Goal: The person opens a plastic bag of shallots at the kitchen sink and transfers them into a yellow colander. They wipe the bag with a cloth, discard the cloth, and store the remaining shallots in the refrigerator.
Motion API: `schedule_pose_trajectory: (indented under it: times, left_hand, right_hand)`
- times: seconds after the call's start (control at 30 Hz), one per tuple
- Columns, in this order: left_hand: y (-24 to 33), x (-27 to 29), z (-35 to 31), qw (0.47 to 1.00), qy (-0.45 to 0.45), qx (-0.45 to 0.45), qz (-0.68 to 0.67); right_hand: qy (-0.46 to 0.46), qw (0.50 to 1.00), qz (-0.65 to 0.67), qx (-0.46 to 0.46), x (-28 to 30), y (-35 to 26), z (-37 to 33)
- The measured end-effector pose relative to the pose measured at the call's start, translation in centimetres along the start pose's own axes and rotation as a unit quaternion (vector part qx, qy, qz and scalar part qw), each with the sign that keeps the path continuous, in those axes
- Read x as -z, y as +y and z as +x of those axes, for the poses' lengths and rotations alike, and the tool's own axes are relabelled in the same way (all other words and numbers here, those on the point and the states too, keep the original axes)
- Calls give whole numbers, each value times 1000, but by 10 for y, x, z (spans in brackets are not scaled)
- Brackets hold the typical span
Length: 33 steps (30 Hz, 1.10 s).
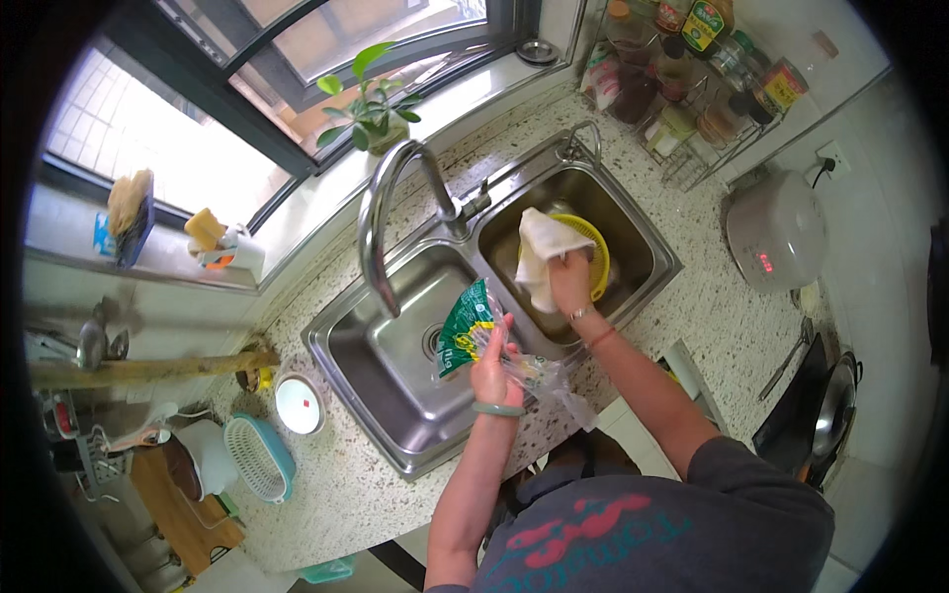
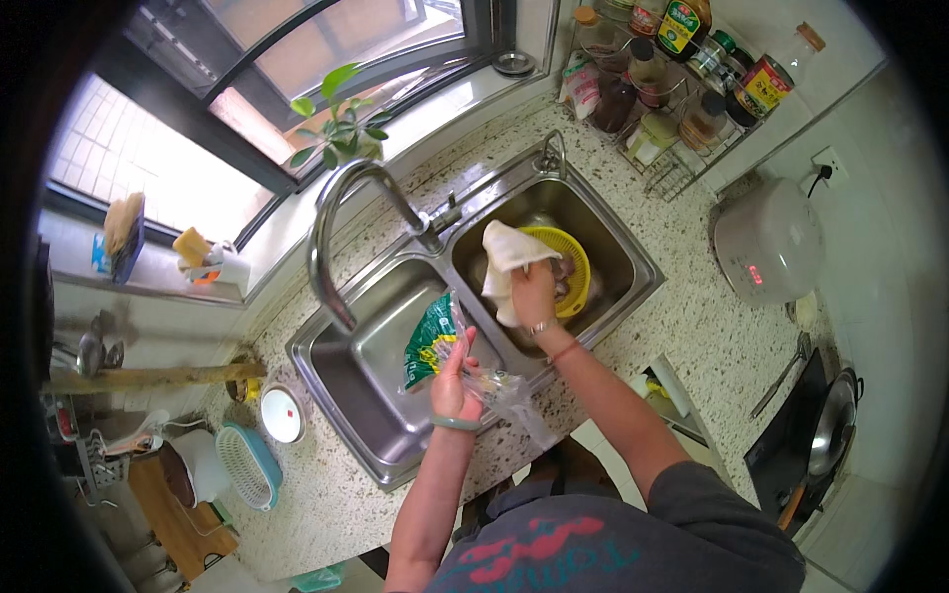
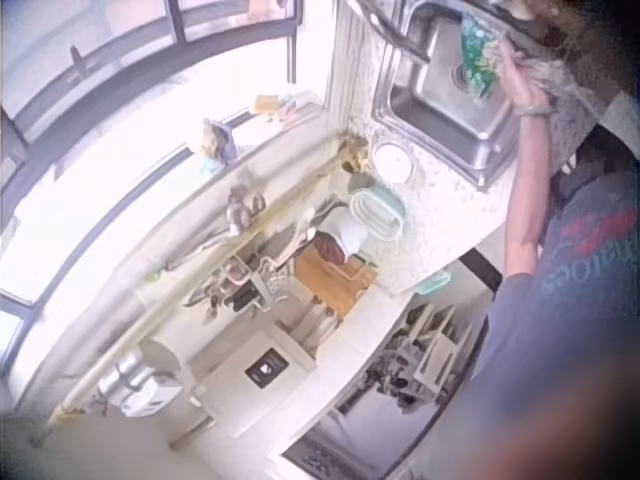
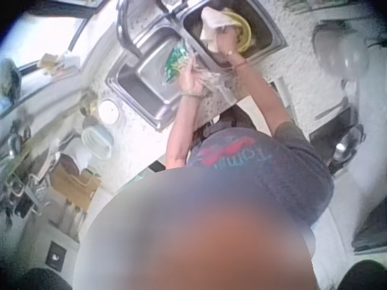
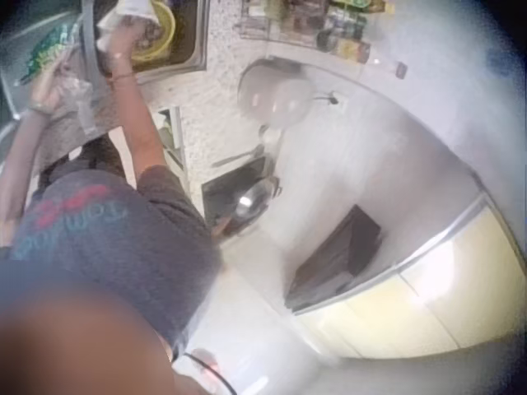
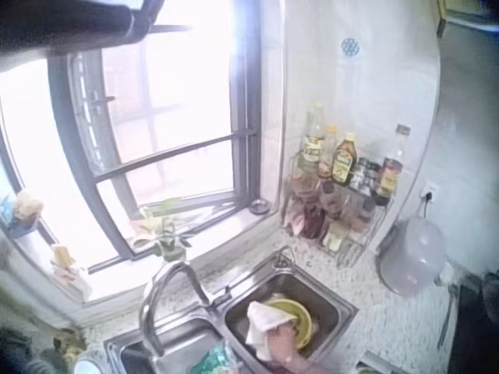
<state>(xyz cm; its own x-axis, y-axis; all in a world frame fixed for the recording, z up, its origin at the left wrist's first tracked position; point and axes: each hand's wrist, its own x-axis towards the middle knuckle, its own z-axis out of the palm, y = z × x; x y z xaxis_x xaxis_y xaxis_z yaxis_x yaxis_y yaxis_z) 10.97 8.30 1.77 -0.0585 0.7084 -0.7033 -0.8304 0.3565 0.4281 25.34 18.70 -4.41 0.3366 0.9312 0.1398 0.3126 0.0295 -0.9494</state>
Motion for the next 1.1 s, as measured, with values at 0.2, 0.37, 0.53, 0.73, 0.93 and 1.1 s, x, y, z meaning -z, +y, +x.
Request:
schedule_pose_trajectory:
  times: [0.2,0.37,0.53,0.73,0.93,1.1]
  left_hand:
    - [-7,-45,24,1000,3,10,7]
    - [-2,-39,44,999,16,30,-6]
    - [10,-30,65,998,50,26,-18]
    - [20,-13,88,998,29,41,-37]
    - [31,10,81,996,21,48,-69]
    - [37,28,71,997,13,44,-66]
  right_hand:
    - [23,962,-214,170,-23,32,123]
    - [-46,902,-400,156,-48,68,167]
    - [-30,906,-400,137,-88,78,144]
    - [-78,929,-286,223,-111,62,87]
    - [-77,938,-246,231,-133,48,47]
    - [-206,956,-164,128,-115,47,15]
